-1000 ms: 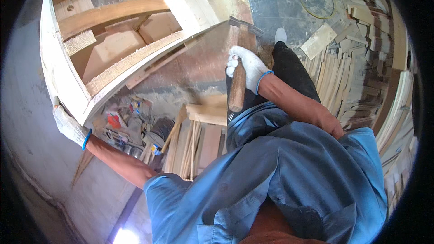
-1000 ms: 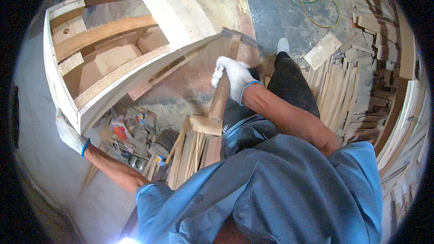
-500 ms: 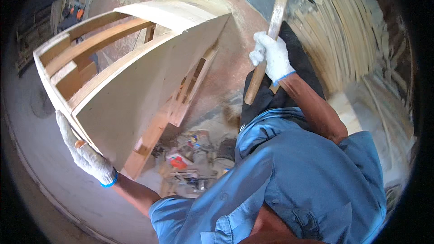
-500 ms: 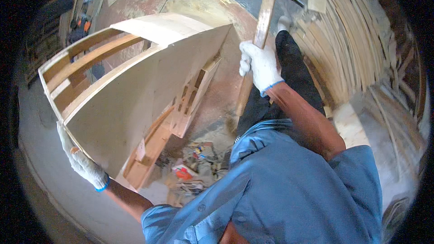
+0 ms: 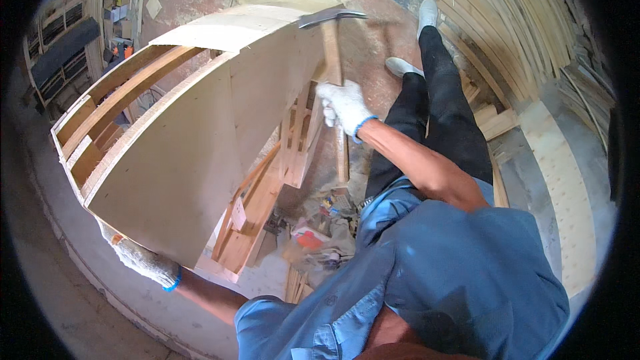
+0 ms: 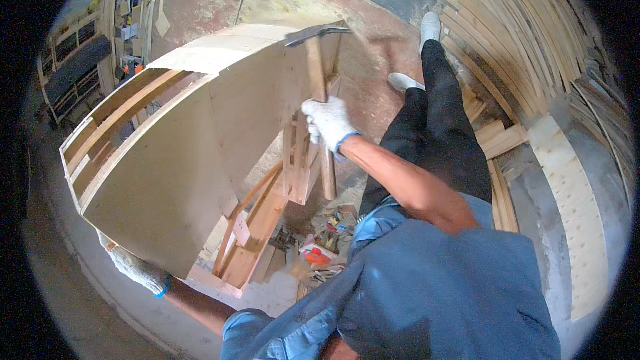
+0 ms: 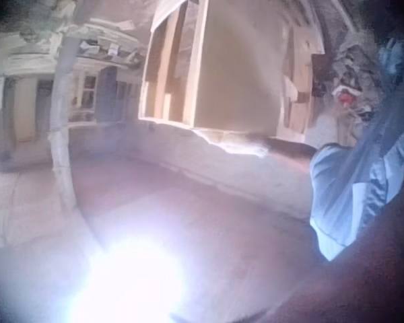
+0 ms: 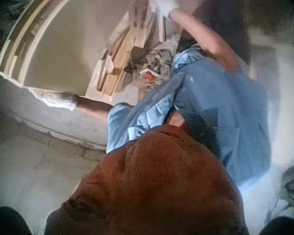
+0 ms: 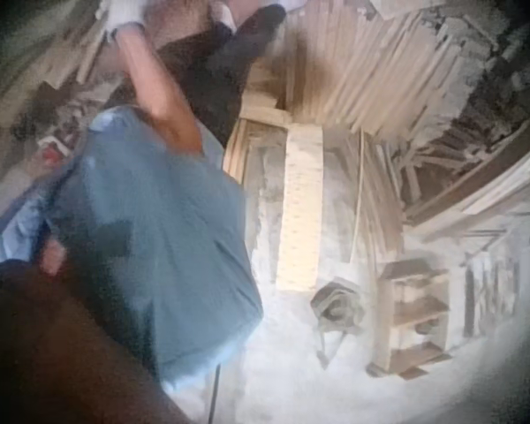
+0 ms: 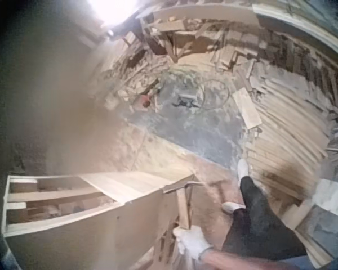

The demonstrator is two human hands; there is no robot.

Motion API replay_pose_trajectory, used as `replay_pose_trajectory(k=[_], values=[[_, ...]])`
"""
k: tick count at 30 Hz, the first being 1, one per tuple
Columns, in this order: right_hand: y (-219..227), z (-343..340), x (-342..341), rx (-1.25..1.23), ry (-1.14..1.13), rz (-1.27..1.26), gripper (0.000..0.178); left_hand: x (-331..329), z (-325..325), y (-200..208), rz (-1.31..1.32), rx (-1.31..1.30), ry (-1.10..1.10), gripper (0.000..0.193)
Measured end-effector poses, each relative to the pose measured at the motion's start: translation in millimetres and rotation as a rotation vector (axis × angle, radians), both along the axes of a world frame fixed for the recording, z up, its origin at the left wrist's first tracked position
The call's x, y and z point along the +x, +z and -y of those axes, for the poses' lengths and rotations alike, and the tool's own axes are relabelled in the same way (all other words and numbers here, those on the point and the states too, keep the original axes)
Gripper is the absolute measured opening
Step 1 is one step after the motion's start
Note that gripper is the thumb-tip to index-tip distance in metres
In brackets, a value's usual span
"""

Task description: The person assembles a wooden structure by selecting planks, measuring and cutting them, then fastening them with a nail gun and hammer. The person kneels on the floor to attach pieces to the frame and uses a hammer to secure joints.

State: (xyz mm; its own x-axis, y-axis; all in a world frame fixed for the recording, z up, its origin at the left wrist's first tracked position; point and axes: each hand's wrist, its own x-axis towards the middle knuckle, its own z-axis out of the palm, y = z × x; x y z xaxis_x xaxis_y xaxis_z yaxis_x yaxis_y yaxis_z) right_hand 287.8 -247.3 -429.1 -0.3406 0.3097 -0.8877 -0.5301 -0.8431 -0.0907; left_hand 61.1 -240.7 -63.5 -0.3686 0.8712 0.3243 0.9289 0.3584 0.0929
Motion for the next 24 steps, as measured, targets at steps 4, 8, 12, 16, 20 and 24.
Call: replay_pose_trajectory(k=[4,8,12,16,20,24], values=[[-1.1,-18.2,1.5,-0.029,-0.327,0.049,0.015,5.2,-3.3,-5.2,0.012,0.02,-0.065,0.054],[12.1,-7.9,-21.4,0.051,0.083,-0.019,0.014,13.3,-3.0,-3.3,-0.011,0.005,-0.068,0.053],[36.2,-1.0,-16.1,0.023,-0.031,-0.001,0.012,14.8,-7.0,-2.9,0.03,-0.033,-0.107,0.053],[41.3,20.6,-44.1,0.185,0.141,0.032,0.018,4.9,-9.8,-6.4,0.218,0.06,-0.073,0.055],[61.7,19.9,-19.7,0.193,0.13,0.032,0.022,14.8,-9.6,-5.2,0.122,0.038,-0.058,0.058],[71.7,14.6,-11.7,0.282,0.32,0.092,0.019,7.1,-15.7,-6.4,0.196,0.03,-0.098,0.062]])
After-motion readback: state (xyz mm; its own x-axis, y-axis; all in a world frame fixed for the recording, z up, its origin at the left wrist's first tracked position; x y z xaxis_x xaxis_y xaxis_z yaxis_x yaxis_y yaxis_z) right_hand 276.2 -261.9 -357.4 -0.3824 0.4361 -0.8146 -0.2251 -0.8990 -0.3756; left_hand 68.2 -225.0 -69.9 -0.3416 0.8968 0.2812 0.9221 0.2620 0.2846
